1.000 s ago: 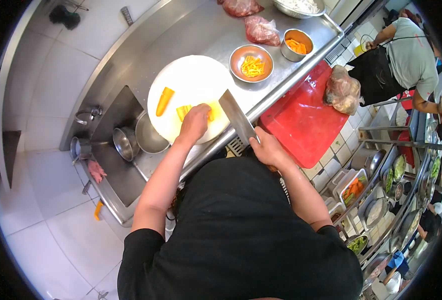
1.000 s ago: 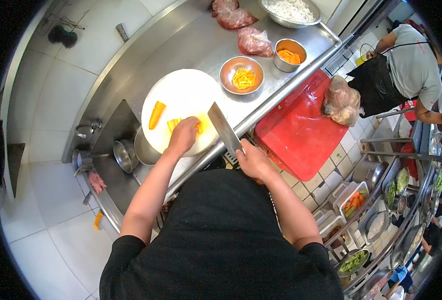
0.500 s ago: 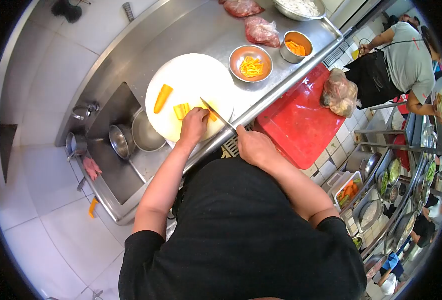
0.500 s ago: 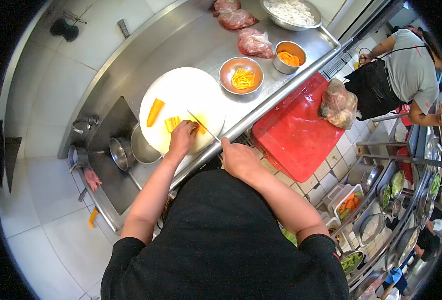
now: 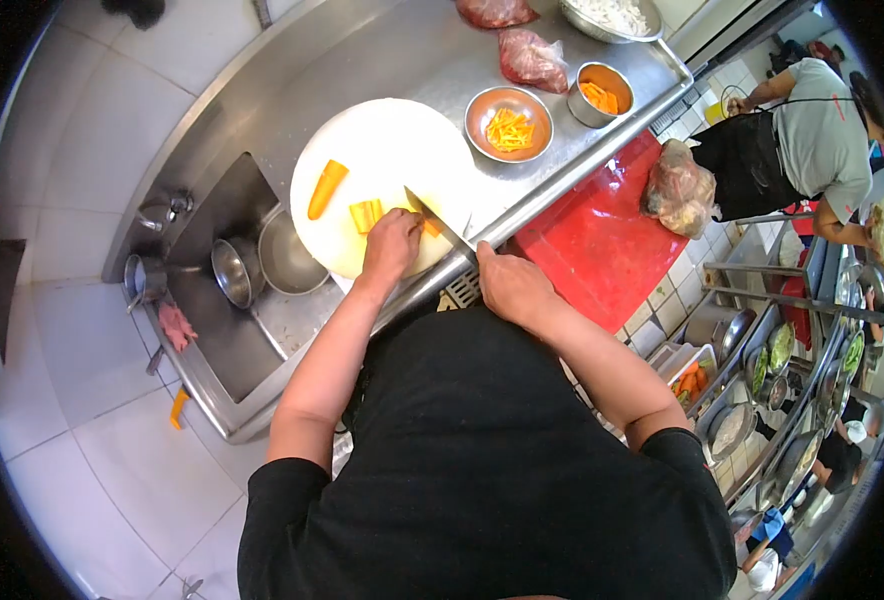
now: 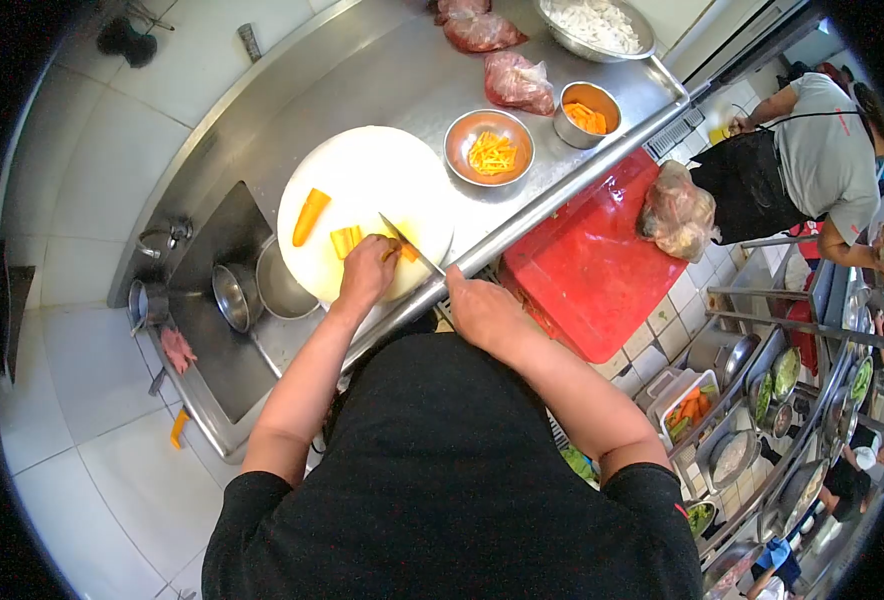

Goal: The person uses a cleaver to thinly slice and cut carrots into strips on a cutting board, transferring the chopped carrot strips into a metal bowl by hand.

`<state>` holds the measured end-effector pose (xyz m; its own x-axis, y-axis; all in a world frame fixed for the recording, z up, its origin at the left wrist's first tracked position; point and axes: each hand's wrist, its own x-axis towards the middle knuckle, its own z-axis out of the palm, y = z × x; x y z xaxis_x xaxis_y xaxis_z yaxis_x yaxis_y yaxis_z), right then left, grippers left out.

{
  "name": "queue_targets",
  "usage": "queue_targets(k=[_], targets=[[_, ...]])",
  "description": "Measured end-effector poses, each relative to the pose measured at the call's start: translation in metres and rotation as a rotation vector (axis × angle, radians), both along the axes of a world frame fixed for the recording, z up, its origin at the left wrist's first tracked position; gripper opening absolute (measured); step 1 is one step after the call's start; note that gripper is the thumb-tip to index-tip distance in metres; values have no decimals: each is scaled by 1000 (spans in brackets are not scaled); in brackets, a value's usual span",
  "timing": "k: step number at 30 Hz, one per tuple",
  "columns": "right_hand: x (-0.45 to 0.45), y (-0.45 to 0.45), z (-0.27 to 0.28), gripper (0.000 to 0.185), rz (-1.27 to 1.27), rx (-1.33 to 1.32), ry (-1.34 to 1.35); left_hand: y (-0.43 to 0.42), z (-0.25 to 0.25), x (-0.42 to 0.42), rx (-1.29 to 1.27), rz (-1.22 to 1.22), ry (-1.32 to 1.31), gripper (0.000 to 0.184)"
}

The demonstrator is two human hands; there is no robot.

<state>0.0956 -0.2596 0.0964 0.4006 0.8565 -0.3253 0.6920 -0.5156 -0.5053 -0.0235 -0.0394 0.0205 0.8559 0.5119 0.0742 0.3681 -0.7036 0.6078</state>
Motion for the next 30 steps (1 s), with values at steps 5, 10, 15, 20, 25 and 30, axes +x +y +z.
queue_targets(k=[5,10,15,20,25,30], targets=[[1,7,33,23,40,-58,-8,3,-2,0,25,-11,16,17],[-1,-4,4,21,35,24,3,2,-6,-2,22,-1,10,17],[4,10,19,24,20,-25,4,3,-1,0,17,-1,-1,16],[1,-5,13,23,20,0,6,1,-2,-1,35,0,-22,15],[9,9,18,25,8,-28,25,5,-9,0,23,6,-11,15],[5,2,-2,33,0,-32,108,20,-51,-7,138,-76,-48,21]])
